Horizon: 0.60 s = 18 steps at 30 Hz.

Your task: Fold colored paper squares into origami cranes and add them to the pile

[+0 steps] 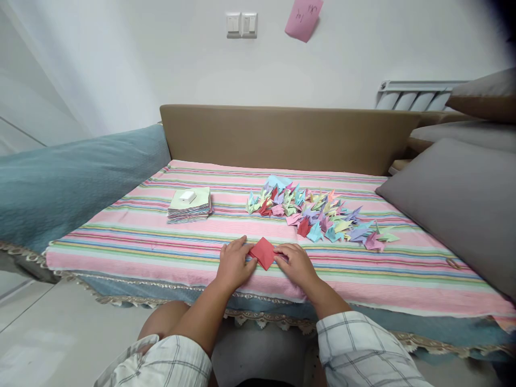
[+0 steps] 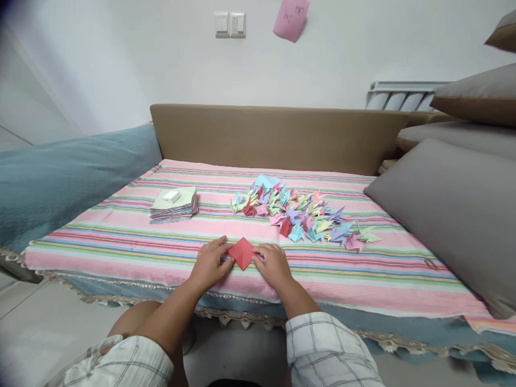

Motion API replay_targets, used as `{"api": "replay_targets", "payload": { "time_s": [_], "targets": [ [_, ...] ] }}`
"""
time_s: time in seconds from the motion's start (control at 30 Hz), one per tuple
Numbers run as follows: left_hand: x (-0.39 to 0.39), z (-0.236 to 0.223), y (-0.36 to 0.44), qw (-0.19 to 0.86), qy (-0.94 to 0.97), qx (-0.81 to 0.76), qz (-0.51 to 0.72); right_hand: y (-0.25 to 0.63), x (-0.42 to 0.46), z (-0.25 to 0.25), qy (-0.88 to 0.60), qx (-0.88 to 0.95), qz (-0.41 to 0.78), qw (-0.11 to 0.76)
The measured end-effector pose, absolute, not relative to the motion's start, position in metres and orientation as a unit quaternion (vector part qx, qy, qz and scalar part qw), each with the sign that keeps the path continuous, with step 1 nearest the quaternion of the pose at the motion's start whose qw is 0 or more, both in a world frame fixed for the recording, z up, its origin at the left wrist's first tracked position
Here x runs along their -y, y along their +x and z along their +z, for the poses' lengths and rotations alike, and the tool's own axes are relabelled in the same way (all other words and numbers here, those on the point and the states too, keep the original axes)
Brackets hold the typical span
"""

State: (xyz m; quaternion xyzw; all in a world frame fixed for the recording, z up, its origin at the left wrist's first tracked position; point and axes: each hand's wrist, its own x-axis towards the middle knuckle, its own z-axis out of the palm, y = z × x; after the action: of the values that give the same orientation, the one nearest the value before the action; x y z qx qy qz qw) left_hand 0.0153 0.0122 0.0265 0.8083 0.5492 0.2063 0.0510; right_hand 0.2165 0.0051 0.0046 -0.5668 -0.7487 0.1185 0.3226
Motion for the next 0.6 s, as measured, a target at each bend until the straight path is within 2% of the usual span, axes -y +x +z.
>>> {"api": "replay_targets", "payload": {
  "time_s": [0.6],
  "targets": [
    [-0.016,0.024,0.026,0.183,0.728,-0.603,0.268,0.210,-0.004,0.001,-0.580,0.744,0.105,0.314]
  ]
}}
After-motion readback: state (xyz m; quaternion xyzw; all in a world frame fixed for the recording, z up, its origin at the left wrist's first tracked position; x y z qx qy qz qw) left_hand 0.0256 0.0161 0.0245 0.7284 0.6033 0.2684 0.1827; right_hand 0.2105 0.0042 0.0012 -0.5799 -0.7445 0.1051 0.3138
